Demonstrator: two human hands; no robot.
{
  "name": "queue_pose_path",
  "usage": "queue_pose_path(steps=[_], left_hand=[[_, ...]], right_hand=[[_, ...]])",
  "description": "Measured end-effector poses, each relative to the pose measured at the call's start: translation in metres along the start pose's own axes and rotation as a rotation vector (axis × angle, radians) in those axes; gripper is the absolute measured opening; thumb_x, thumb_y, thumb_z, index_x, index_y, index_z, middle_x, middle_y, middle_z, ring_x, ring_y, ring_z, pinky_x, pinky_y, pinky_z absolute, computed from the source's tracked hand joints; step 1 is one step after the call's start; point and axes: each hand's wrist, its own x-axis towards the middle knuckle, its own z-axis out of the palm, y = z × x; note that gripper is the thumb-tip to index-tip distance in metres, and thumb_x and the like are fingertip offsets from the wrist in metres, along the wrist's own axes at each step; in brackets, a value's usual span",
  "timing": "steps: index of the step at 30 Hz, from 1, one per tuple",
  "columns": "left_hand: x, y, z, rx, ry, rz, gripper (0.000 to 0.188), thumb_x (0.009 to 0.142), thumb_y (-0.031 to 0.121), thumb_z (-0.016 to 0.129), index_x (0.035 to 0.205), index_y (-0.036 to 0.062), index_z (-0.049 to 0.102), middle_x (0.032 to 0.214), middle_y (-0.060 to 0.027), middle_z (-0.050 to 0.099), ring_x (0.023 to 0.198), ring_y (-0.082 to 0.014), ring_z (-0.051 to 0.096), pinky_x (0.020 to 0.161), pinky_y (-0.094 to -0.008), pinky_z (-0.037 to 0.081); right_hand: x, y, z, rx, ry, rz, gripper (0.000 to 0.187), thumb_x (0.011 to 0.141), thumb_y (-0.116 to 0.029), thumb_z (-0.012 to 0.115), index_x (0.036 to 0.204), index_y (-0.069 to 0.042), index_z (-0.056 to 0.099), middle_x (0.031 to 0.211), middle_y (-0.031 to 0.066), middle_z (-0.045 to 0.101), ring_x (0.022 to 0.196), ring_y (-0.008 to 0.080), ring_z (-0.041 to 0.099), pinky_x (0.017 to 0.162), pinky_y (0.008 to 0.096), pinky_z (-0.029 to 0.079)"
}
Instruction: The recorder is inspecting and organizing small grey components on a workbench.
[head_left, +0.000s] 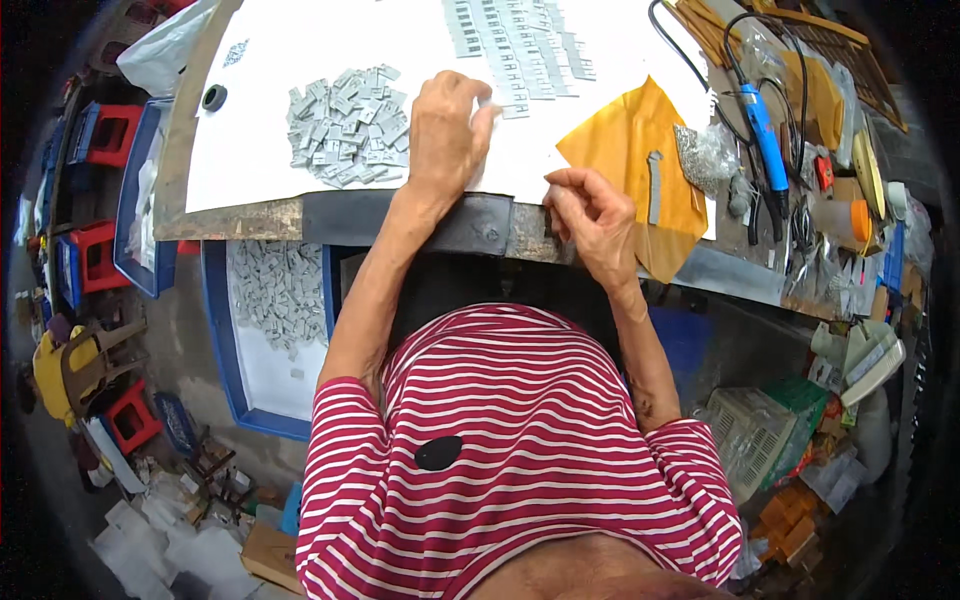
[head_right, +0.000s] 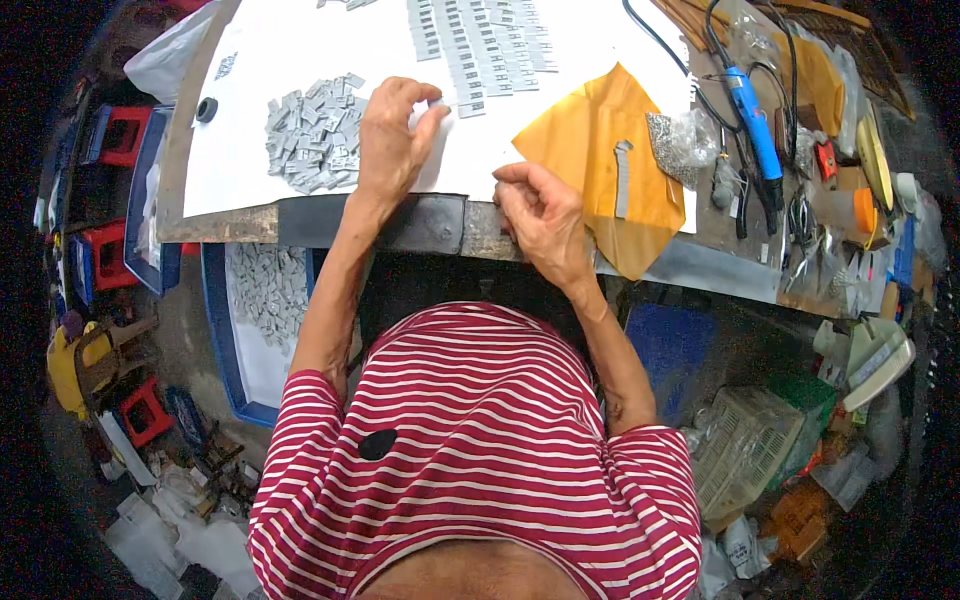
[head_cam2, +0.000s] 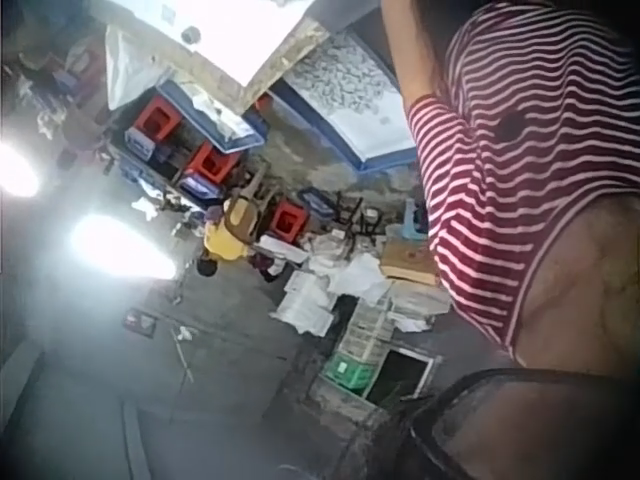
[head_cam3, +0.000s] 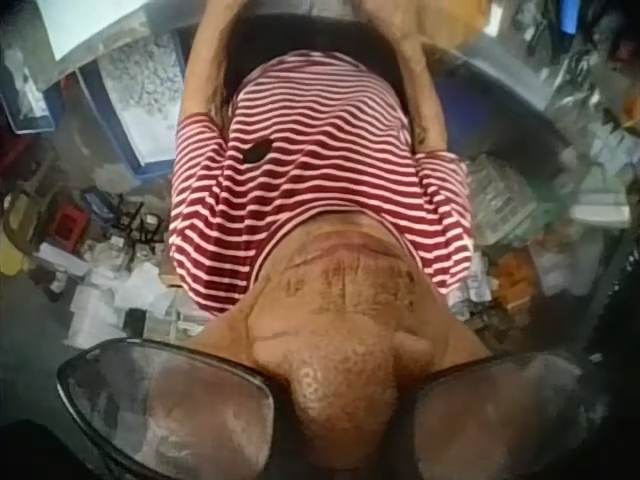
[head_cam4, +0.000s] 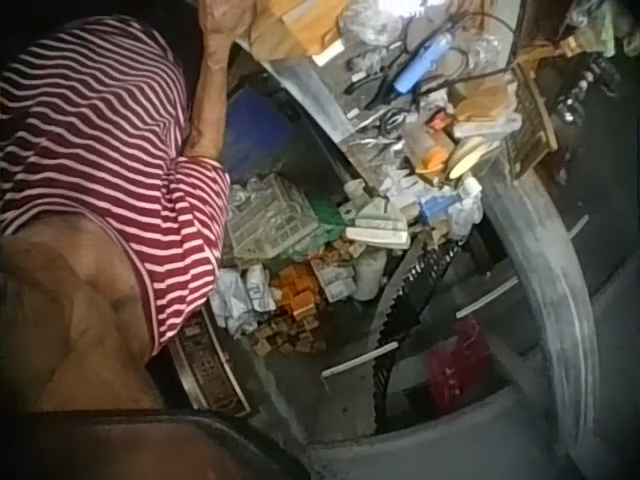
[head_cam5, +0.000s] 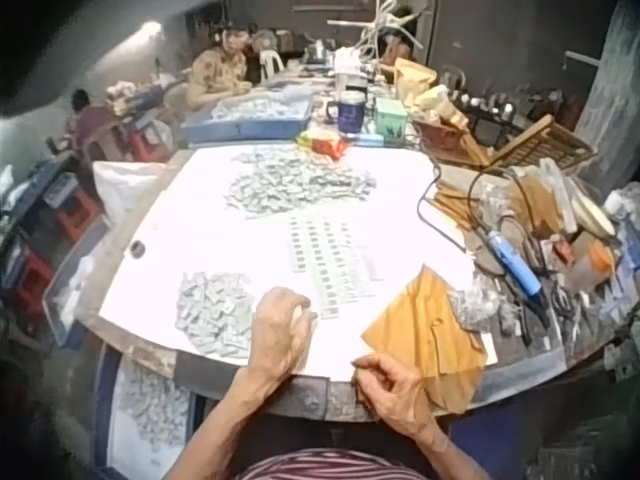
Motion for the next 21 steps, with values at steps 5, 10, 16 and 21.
queue_pose_path(steps=[5, 10, 16, 21], left_hand=[[0.026, -0.021, 0.008, 0.286, 0.06, -0.012, 0.012, 0.07, 0.01, 0.066, 0.079, 0.0025, 0.063, 0.078, -0.0116, 0.058, 0.078, -0.0274, 0.055, 0.068, -0.037, 0.045], [0.033, -0.036, 0.017, 0.372, 0.028, -0.071, 0.014, 0.07, 0.013, 0.067, 0.08, 0.0031, 0.065, 0.079, -0.0108, 0.06, 0.077, -0.0267, 0.056, 0.069, -0.0369, 0.045], [0.031, -0.041, 0.021, 0.329, 0.019, -0.084, 0.015, 0.07, 0.013, 0.066, 0.082, 0.0033, 0.066, 0.078, -0.0099, 0.061, 0.073, -0.024, 0.057, 0.068, -0.0356, 0.046], [0.029, -0.039, 0.02, 0.334, 0.038, -0.079, 0.014, 0.071, 0.01, 0.066, 0.082, 0.003, 0.065, 0.077, -0.0089, 0.06, 0.07, -0.0225, 0.058, 0.065, -0.0346, 0.047]], right_hand=[[-0.005, 0.017, 0.003, -0.27, 0.075, -0.247, 0.01, 0.081, -0.002, 0.056, 0.09, 0.003, 0.058, 0.067, 0.0056, 0.055, 0.054, 0.0086, 0.048, 0.048, 0.0224, 0.039], [-0.006, 0.022, 0.001, -0.335, 0.038, -0.278, 0.009, 0.083, -0.001, 0.056, 0.092, 0.001, 0.057, 0.068, 0.0004, 0.052, 0.057, 0.006, 0.046, 0.051, 0.0209, 0.038], [-0.004, 0.025, 0.002, -0.384, 0.058, -0.324, 0.009, 0.082, 0.0, 0.056, 0.091, 0.001, 0.057, 0.07, 0.0031, 0.053, 0.057, 0.0073, 0.047, 0.052, 0.0218, 0.039], [-0.002, 0.023, 0.003, -0.388, 0.054, -0.347, 0.009, 0.079, 0.002, 0.055, 0.088, 0.002, 0.057, 0.071, 0.0069, 0.054, 0.054, 0.0113, 0.048, 0.049, 0.0242, 0.038]])
